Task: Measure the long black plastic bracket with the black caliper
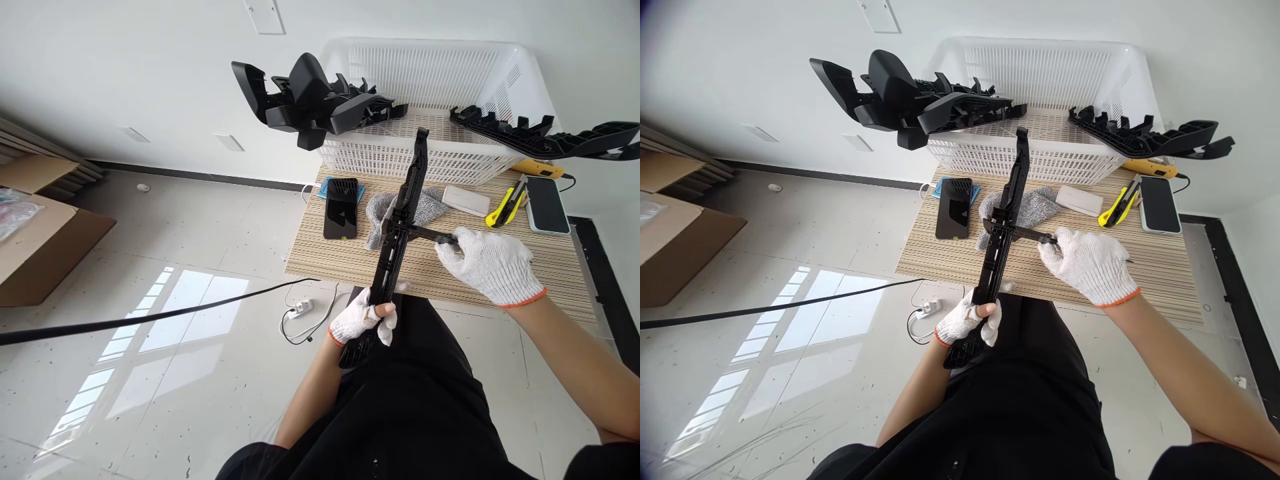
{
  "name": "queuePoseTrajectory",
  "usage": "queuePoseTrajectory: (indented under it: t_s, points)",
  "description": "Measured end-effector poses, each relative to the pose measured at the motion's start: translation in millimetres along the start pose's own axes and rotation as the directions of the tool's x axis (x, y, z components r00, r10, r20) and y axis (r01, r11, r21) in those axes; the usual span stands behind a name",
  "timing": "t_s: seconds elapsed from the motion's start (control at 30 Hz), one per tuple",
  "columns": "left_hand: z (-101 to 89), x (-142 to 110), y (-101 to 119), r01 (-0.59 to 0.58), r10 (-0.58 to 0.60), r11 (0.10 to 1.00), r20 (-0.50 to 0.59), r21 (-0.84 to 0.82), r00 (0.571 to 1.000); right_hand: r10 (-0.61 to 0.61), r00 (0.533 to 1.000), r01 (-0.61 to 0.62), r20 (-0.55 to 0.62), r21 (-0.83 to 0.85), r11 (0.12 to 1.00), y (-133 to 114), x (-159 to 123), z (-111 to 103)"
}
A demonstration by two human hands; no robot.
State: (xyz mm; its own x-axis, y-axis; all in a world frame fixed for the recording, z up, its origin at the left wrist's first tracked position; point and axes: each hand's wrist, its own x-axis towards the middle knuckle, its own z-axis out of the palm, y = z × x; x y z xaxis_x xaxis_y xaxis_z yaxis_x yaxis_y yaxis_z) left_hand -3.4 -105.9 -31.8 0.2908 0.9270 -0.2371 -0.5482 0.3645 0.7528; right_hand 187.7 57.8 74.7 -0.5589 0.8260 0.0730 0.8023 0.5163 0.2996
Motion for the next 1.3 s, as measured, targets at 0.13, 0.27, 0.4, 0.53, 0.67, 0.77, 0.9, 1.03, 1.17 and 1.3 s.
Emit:
queuePoseTrajectory:
  t_s: [0.13, 0.27, 0.4, 0.53, 0.67, 0.77, 0.9, 1.03, 1.17, 1.3]
  points:
    - [-0.1, -1, 0, -0.015, 0.015, 1.0, 0.001, 0.003, 1.0, -0.017, 1.0, 0.017, 0.016, 0.015, 1.0, 1, 0, -1]
    - [0.3, -1, 1, -0.012, 0.012, 1.0, 0.003, -0.004, 1.0, -0.034, 0.998, 0.032, 0.062, 0.033, 0.999, 1, -2, -2]
    - [0.3, 0, 2, 0.0, 0.0, 1.0, 0.004, 0.004, 1.0, -0.029, 0.997, 0.025, 0.066, 0.056, 0.998, 1, -3, 1]
    - [-0.2, 0, 2, -0.004, 0.004, 1.0, 0.013, 0.0, 1.0, -0.033, 0.998, 0.029, 0.058, 0.073, 0.997, 2, -4, 3]
    - [-1.0, 0, 2, 0.003, -0.003, 0.999, -0.001, 0.037, 1.0, -0.042, 0.997, 0.035, 0.072, 0.095, 0.995, 1, -5, 2]
    - [-1.6, -1, 1, 0.005, -0.004, 0.999, -0.012, 0.044, 1.0, -0.061, 0.994, 0.05, 0.092, 0.117, 0.992, -2, -6, 4]
    - [-2.0, 0, -2, -0.027, 0.027, 0.999, -0.004, 0.02, 1.0, -0.072, 0.992, 0.06, 0.099, 0.118, 0.991, -7, -9, 10]
    - [-1.7, -1, -3, -0.043, 0.044, 0.998, -0.017, 0.036, 0.999, -0.104, 0.99, 0.092, 0.099, 0.123, 0.988, -11, -11, 11]
    - [0.1, -1, -1, -0.031, 0.031, 0.999, -0.022, 0.023, 0.999, -0.108, 0.991, 0.097, 0.084, 0.122, 0.988, -12, -14, 13]
    - [2.4, -1, 1, -0.026, 0.026, 1.0, -0.024, 0.003, 0.999, -0.195, 0.98, 0.191, 0.026, 0.107, 0.976, -12, -20, 20]
